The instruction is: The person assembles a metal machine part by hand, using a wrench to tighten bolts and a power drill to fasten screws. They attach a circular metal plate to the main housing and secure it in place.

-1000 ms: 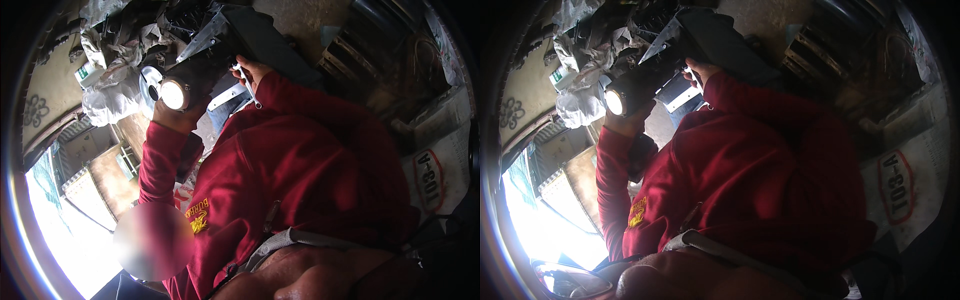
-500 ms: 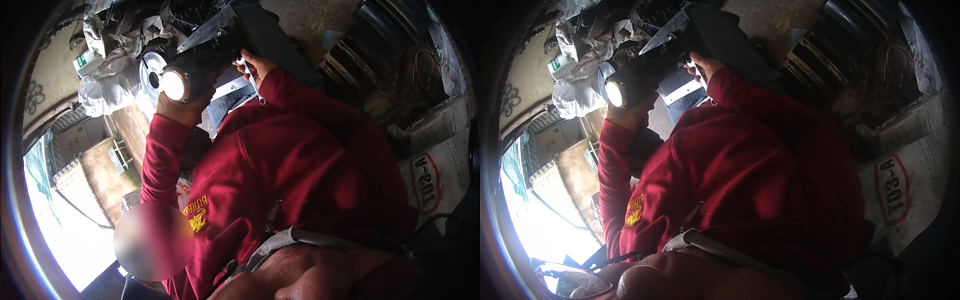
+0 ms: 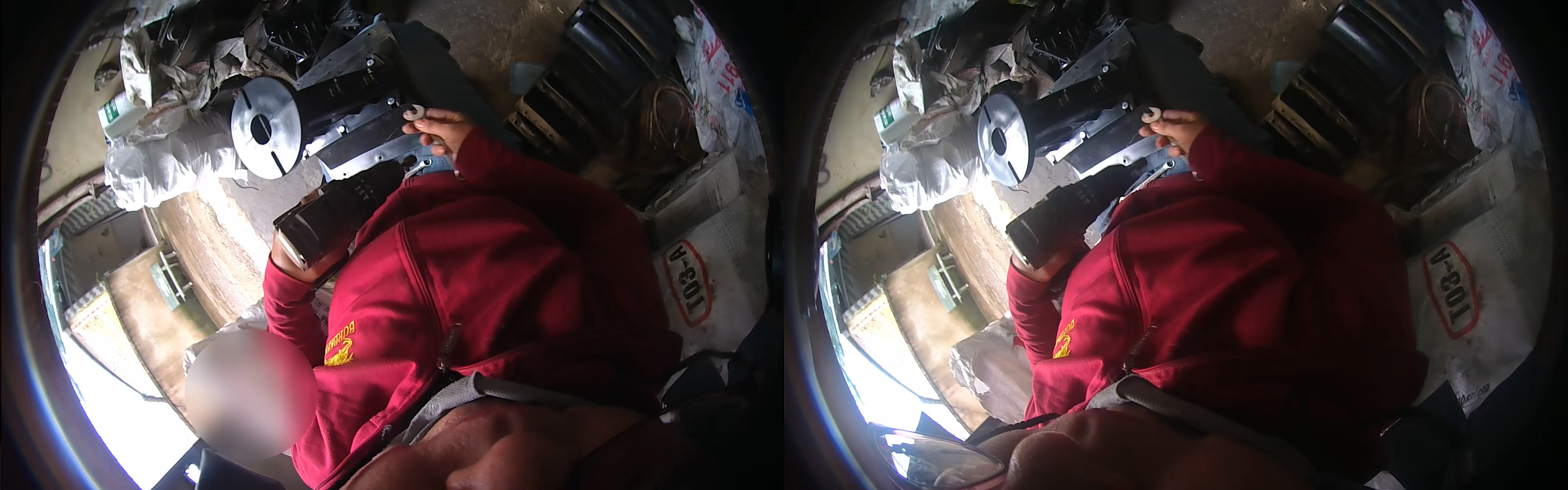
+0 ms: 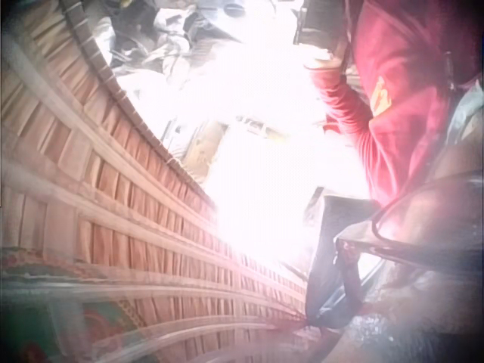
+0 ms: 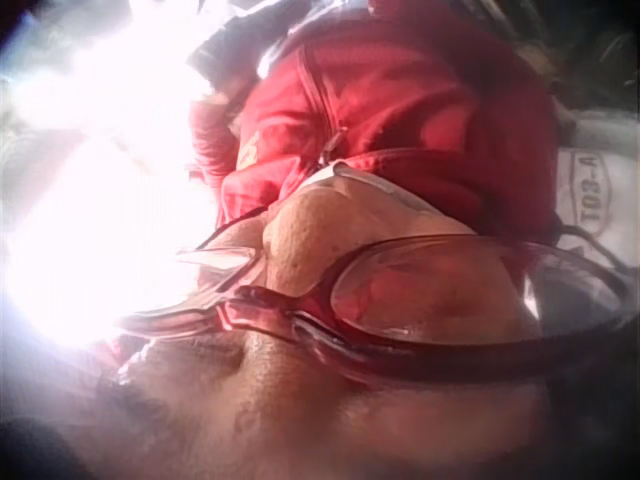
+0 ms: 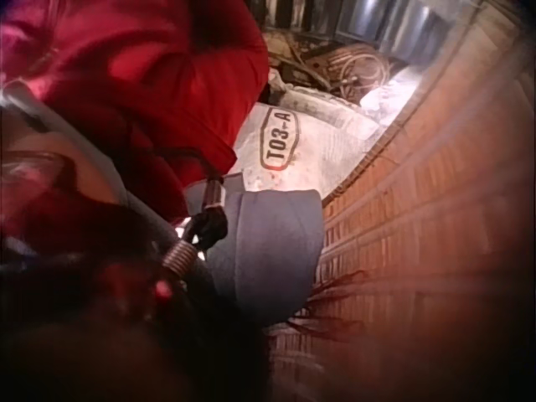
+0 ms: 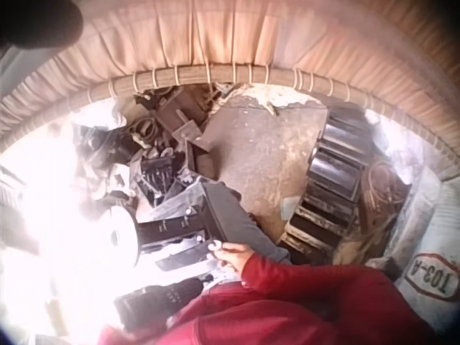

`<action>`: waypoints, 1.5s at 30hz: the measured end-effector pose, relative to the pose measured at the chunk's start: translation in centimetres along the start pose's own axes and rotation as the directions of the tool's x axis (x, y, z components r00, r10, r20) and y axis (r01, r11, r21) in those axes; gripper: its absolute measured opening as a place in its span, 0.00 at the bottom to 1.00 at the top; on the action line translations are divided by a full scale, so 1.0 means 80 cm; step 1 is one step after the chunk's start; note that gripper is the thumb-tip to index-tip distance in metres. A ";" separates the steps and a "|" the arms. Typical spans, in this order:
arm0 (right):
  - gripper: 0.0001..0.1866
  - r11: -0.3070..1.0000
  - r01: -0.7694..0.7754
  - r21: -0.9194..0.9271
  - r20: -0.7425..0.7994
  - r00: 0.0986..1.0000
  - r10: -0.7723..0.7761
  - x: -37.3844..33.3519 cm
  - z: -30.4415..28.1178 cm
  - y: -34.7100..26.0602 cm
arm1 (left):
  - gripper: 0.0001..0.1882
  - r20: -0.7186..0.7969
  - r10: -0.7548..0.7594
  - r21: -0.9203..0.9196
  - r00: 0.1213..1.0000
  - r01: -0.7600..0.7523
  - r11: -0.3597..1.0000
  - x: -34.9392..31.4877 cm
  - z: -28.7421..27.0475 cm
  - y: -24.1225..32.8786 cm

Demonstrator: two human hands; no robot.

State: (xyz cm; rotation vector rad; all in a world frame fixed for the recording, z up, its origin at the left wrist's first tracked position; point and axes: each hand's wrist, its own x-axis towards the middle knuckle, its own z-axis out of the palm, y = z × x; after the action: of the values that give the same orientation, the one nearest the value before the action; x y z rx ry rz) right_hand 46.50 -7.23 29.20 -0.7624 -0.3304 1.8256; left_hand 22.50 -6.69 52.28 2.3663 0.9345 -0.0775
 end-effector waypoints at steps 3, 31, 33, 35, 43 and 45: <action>0.09 0.883 0.258 -0.391 -0.102 0.942 -0.321 -0.022 -0.007 -0.034 | 0.26 -0.157 -0.148 -0.216 0.976 0.113 0.970 -0.039 0.043 -0.063; 0.25 -0.241 0.611 -0.754 0.656 0.724 -0.214 0.106 0.151 -0.161 | 0.21 0.217 -0.819 -0.879 0.531 -0.258 -0.400 -0.102 0.354 -0.467; 0.25 -0.278 0.524 -0.805 0.583 0.786 -0.206 0.107 0.159 -0.162 | 0.22 0.323 -0.855 -0.916 0.407 -0.094 -0.391 -0.069 0.403 -0.485; 0.26 -0.257 0.377 -0.890 0.433 0.877 -0.211 0.106 0.167 -0.159 | 0.24 0.333 -0.854 -0.902 0.400 -0.129 -0.412 -0.066 0.444 -0.519; 0.37 -0.150 0.544 -0.825 0.561 0.759 -0.332 0.067 0.136 -0.177 | 0.36 0.334 -0.913 -0.927 -0.235 0.095 -0.364 -0.114 0.407 -0.549; 0.38 0.043 0.477 -0.878 0.430 0.825 -0.366 0.044 0.130 -0.185 | 0.31 0.287 -0.912 -0.949 -0.294 0.043 -0.312 -0.117 0.426 -0.577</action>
State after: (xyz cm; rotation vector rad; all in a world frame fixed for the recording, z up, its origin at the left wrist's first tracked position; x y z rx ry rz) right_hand 49.95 3.00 44.13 -1.2460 -1.7628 0.8154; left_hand -8.85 -4.06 3.42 -0.0894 2.2392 0.9644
